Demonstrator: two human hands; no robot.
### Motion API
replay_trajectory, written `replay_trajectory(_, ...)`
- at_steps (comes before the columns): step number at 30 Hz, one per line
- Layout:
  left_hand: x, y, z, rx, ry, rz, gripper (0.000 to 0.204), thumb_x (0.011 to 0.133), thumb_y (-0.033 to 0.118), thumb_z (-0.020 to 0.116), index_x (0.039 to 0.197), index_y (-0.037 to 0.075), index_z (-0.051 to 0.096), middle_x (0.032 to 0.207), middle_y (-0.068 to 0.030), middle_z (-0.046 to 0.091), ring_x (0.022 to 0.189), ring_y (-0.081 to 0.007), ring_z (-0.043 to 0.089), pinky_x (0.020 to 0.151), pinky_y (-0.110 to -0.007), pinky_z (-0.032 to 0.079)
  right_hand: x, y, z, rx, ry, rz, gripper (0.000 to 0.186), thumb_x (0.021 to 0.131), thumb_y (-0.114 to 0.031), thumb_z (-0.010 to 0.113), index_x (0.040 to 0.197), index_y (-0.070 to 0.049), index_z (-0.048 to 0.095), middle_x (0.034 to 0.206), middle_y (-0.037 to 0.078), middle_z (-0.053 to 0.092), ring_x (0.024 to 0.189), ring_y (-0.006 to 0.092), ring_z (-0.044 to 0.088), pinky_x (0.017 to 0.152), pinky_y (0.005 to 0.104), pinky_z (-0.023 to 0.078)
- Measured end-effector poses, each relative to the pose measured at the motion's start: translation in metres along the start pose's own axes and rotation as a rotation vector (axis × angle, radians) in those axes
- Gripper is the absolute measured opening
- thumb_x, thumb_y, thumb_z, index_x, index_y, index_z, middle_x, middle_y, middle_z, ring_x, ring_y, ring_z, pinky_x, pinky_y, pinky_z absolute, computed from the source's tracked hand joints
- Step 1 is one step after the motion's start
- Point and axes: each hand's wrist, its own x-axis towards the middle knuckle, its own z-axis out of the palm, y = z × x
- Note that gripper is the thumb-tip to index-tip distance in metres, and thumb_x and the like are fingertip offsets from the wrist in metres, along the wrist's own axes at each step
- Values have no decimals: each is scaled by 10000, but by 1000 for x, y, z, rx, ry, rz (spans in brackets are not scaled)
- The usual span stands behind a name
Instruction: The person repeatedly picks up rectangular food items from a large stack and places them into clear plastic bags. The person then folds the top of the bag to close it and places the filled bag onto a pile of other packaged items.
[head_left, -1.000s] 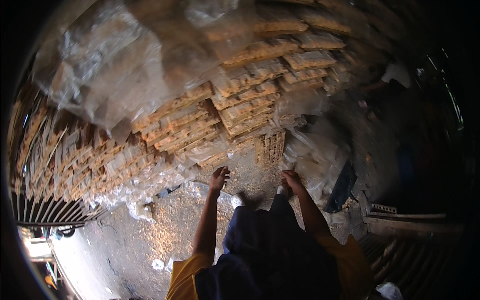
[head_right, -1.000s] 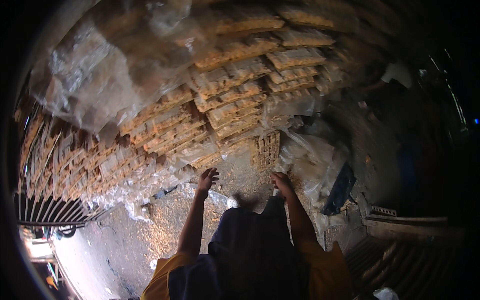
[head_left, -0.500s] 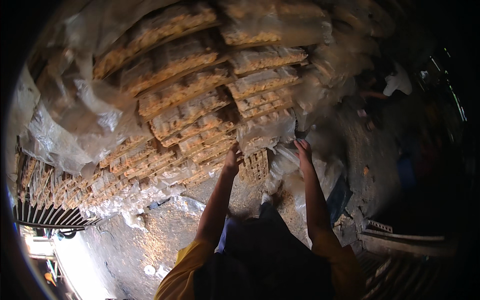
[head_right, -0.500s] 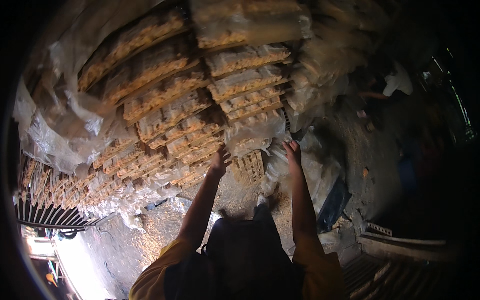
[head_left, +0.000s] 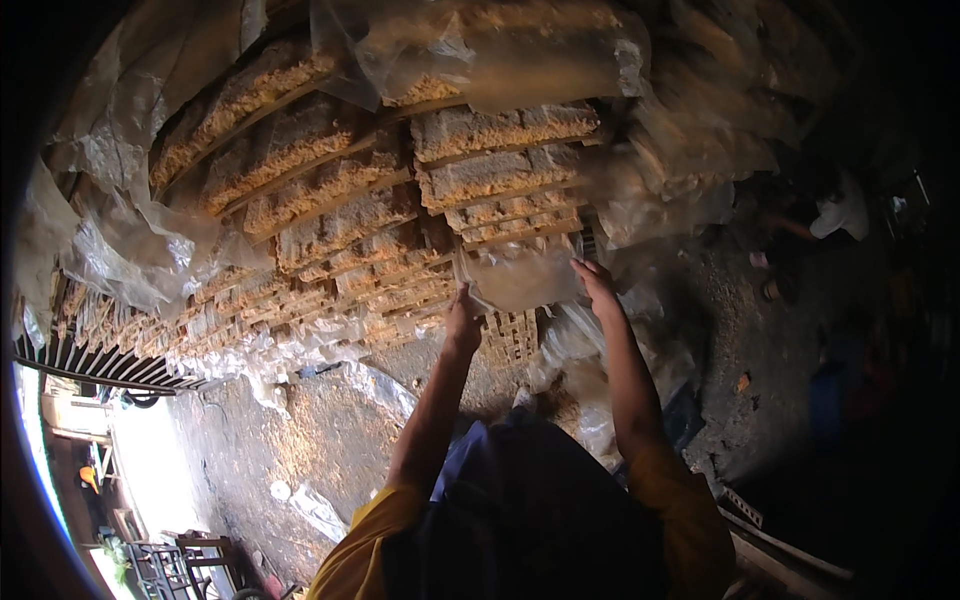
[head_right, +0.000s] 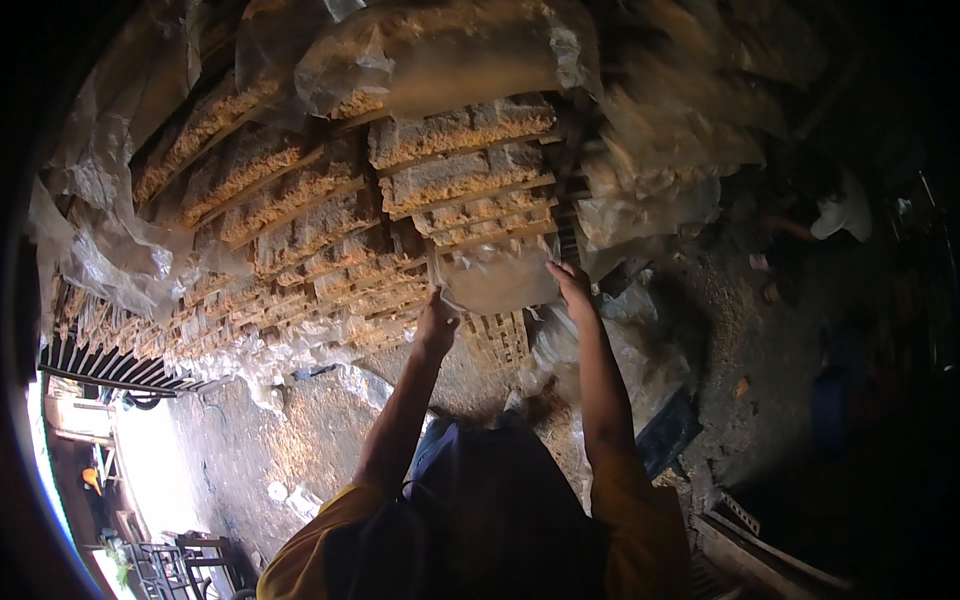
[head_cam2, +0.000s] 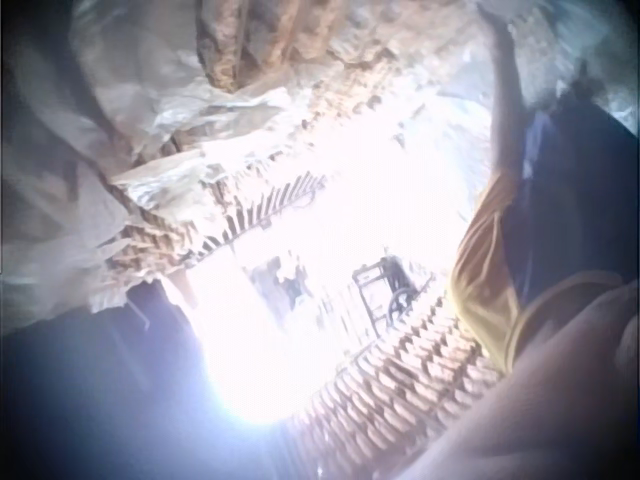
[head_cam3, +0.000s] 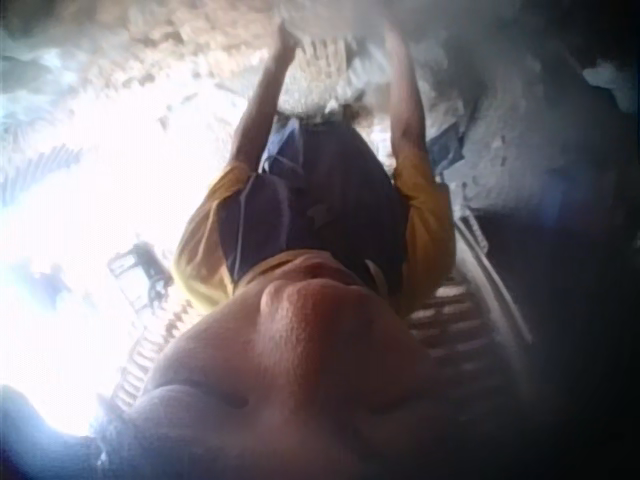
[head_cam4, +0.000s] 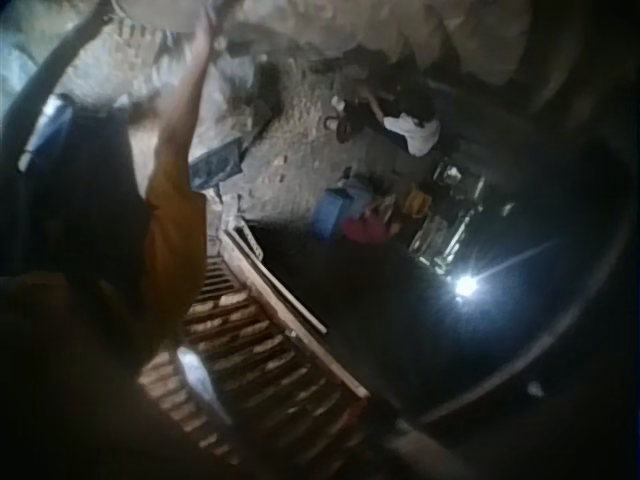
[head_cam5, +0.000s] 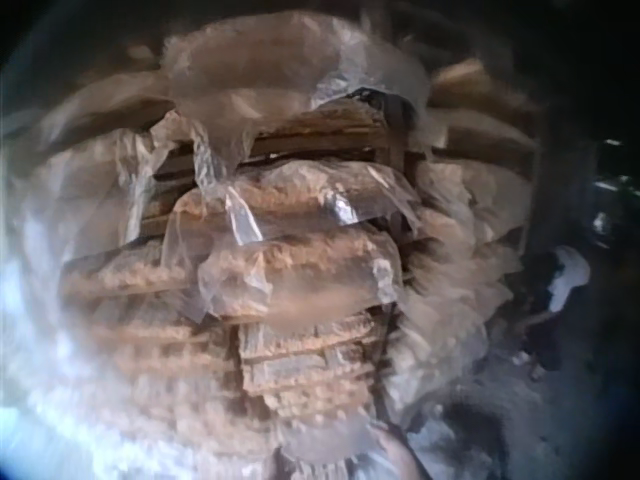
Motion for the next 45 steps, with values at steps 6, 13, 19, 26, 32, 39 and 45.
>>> replay_trajectory(6,19,-13,-12,-222,48,120,330,992,301,555,1101,27,703,1155,-60,673,950,-186,621,804,-323,508,38,38,-28,134,-47,15,184,841,-287,764,915,-161,653,873,-21,630,774,118,587,686,313,476)
replay_trajectory(13,22,-23,-42,457,145,435,232,877,142,731,1054,14,654,876,-33,639,747,-98,562,639,-257,469,20,5,-22,475,-198,50,176,896,-234,677,1012,-106,644,967,49,683,890,200,649,801,351,516)
replay_trajectory(19,6,-31,-31,421,153,371,219,867,191,732,980,21,652,849,-74,658,750,-146,595,665,-292,486,8,-2,-24,575,-215,136,240,900,-207,645,1088,-56,638,1030,97,686,951,239,653,870,366,508)
replay_trajectory(26,-28,-59,-49,235,89,526,133,877,-51,660,982,-17,586,983,-104,639,913,-181,631,822,-294,533,-24,35,-38,639,-203,77,260,877,-189,639,1093,-45,625,1067,111,679,1002,274,648,917,388,501)
replay_trajectory(32,-101,-50,-73,332,77,513,178,822,-72,705,971,-16,625,1008,-121,647,879,-173,614,771,-324,530,-116,33,-41,735,-156,31,304,852,-160,613,1129,-35,612,1140,127,651,1060,289,622,948,411,481)
replay_trajectory(39,-184,-1,-101,-125,-68,278,300,919,186,481,1055,-36,629,986,-77,655,921,-208,624,824,-307,503,-218,0,-34,690,-112,-125,153,779,-92,577,931,-82,570,987,57,597,1026,240,605,946,413,481)
replay_trajectory(45,-225,3,-136,-190,-264,438,354,948,262,531,1058,-53,649,1124,-145,631,1026,-246,606,927,-376,453,-294,-10,-19,691,131,-191,161,770,-94,585,931,-95,589,988,52,580,1032,233,584,952,409,472)
